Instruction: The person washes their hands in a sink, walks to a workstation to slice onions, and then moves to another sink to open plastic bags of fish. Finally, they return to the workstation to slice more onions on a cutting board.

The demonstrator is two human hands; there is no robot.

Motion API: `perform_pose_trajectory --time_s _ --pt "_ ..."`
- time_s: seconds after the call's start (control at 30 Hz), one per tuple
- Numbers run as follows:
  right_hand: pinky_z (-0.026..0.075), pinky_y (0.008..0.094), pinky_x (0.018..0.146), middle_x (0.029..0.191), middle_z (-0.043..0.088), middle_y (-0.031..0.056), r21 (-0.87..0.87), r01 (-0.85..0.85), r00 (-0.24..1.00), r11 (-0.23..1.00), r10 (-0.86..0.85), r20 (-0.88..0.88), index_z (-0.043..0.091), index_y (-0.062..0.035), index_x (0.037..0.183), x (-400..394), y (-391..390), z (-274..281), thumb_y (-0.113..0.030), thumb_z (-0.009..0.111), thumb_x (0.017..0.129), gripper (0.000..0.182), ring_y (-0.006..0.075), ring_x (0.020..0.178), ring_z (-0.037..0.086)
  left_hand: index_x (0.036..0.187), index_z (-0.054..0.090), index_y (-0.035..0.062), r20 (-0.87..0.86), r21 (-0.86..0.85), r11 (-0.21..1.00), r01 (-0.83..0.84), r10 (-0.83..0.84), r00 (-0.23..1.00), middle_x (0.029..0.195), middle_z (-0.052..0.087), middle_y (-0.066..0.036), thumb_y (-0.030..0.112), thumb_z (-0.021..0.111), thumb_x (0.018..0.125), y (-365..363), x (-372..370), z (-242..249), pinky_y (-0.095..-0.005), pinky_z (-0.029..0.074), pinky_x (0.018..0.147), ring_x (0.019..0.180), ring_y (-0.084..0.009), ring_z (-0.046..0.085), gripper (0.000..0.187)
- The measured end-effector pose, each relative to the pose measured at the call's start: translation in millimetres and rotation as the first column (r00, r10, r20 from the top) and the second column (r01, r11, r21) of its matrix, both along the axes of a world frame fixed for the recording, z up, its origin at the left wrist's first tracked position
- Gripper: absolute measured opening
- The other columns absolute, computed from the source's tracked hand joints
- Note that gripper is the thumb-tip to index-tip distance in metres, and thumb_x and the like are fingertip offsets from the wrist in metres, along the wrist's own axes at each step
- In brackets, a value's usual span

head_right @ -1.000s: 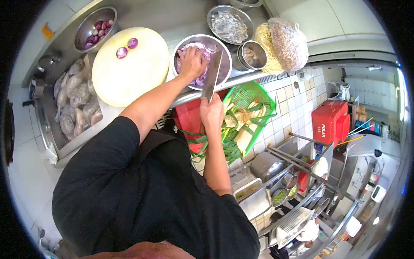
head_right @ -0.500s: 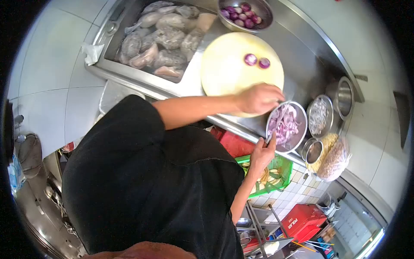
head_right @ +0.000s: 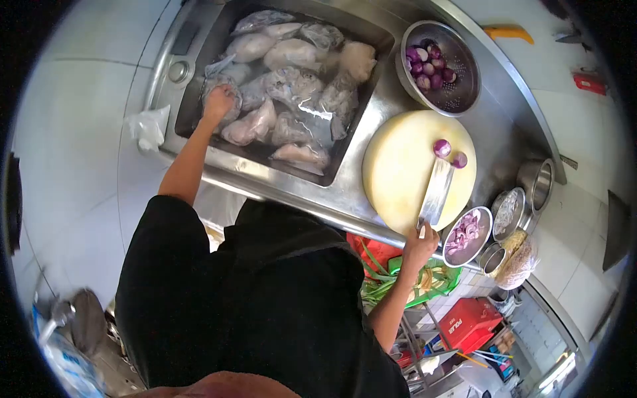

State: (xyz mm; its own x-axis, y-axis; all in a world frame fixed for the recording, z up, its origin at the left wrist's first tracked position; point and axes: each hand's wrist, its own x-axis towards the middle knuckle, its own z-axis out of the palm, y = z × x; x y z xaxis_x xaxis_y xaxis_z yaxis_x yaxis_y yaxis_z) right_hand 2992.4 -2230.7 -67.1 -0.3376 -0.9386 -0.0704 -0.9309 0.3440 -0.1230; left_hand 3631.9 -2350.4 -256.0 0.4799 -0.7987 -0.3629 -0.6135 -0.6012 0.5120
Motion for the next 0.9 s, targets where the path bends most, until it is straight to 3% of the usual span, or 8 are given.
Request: perform_pose_trajectory --time_s 0.23,0.33,0.53,0.63,0.73,0.77,0.83,0.9 --pt "0.052 0.0441 0.091 0.114 0.066 0.0189 -0.091 -0.03 0.967 0.995 0.052 0.249 0.071 0.0006 0.111 102.3 -19.9 42.5 -0.008 0.071 0.089 0.024 0.0345 0.107 0.064 0.124 0.071 0.0139 -0.021 -0.367 0.878 0.309 -0.34 0.94 0.126 0.065 -0.019 0.019 0.066 0.092 -130.8 -42.9 -51.6 -0.0461 0.05 0.101 0.118 -0.0376 0.063 0.033" --pt "0.055 0.0372 0.082 0.108 0.069 0.0156 -0.098 -0.103 0.853 0.99 0.139 0.502 0.071 0.0004 0.11 141.1 -32.9 15.8 -0.003 0.072 0.089 0.021 0.0277 0.097 0.068 0.12 0.072 0.0167 0.311 -0.247 0.697 0.673 -0.601 0.736 0.123 0.062 -0.012 0.016 0.065 0.089 -152.7 -89.4 -36.1 -0.0486 0.047 0.099 0.119 -0.0338 0.058 0.032" --pt "0.054 0.0298 0.074 0.098 0.069 0.0101 -0.04 -0.442 0.628 0.896 0.342 0.699 0.072 0.0004 0.11 244.0 -115.2 -7.0 -0.003 0.071 0.093 0.018 0.0181 0.081 0.066 0.116 0.07 0.0169 0.485 -0.144 0.604 0.784 -0.647 0.588 0.121 0.058 -0.009 0.023 0.07 0.086 -175.7 -135.0 -56.7 -0.0489 0.041 0.094 0.122 -0.0281 0.053 0.031" --pt "0.054 0.0306 0.077 0.1 0.07 0.0124 0.047 -0.453 0.547 0.89 0.236 0.803 0.072 0.0 0.111 274.3 -159.5 -27.8 -0.007 0.071 0.093 0.02 0.0208 0.085 0.067 0.118 0.068 0.0151 0.564 -0.057 0.505 0.861 -0.696 0.445 0.111 0.063 -0.009 0.02 0.068 0.088 -177.6 -136.8 -73.7 -0.0484 0.043 0.091 0.108 -0.0304 0.059 0.031" --pt "0.056 0.0357 0.084 0.112 0.07 0.0182 0.097 -0.451 0.562 0.887 0.198 0.803 0.072 -0.0012 0.115 287.6 -202.8 -67.5 -0.009 0.071 0.091 0.025 0.0274 0.096 0.071 0.107 0.067 0.0116 0.163 -0.319 0.856 0.407 -0.373 0.913 0.09 0.063 -0.005 0.015 0.063 0.091 -182.2 -152.9 -85.2 -0.0444 0.046 0.083 0.083 -0.0262 0.062 0.016" --pt "0.056 0.0373 0.088 0.117 0.07 0.0187 0.093 -0.431 0.578 0.897 0.195 0.792 0.072 -0.0019 0.117 292.6 -217.3 -78.4 -0.01 0.07 0.09 0.028 0.0287 0.1 0.071 0.102 0.065 0.0109 -0.212 -0.362 0.926 0.11 -0.197 0.957 0.085 0.062 -0.004 0.016 0.061 0.094 -182.3 -146.1 -79.8 -0.0423 0.047 0.08 0.079 -0.0242 0.061 0.011" --pt "0.053 0.0405 0.096 0.127 0.068 0.0193 -0.01 -0.445 0.566 0.895 0.289 0.772 0.07 -0.0038 0.121 306.2 -241.4 -99.3 -0.012 0.069 0.089 0.033 0.0318 0.11 0.068 0.093 0.061 0.0095 -0.818 -0.12 0.892 -0.435 0.159 0.553 0.075 0.059 -0.002 0.018 0.058 0.098 -179.7 -124.9 -63.4 -0.0381 0.05 0.073 0.07 -0.0203 0.06 0.011" --pt "0.049 0.0436 0.105 0.136 0.064 0.0197 -0.201 -0.51 0.502 0.836 0.48 0.719 0.069 -0.0063 0.127 320.9 -265.1 -116.7 -0.014 0.068 0.088 0.039 0.0354 0.122 0.063 0.089 0.058 0.0115 -0.952 -0.012 0.721 -0.693 0.204 0.229 0.073 0.054 0.0 0.015 0.053 0.1 -179.9 -126.0 -26.8 -0.0342 0.045 0.07 0.063 -0.0157 0.051 0.012"
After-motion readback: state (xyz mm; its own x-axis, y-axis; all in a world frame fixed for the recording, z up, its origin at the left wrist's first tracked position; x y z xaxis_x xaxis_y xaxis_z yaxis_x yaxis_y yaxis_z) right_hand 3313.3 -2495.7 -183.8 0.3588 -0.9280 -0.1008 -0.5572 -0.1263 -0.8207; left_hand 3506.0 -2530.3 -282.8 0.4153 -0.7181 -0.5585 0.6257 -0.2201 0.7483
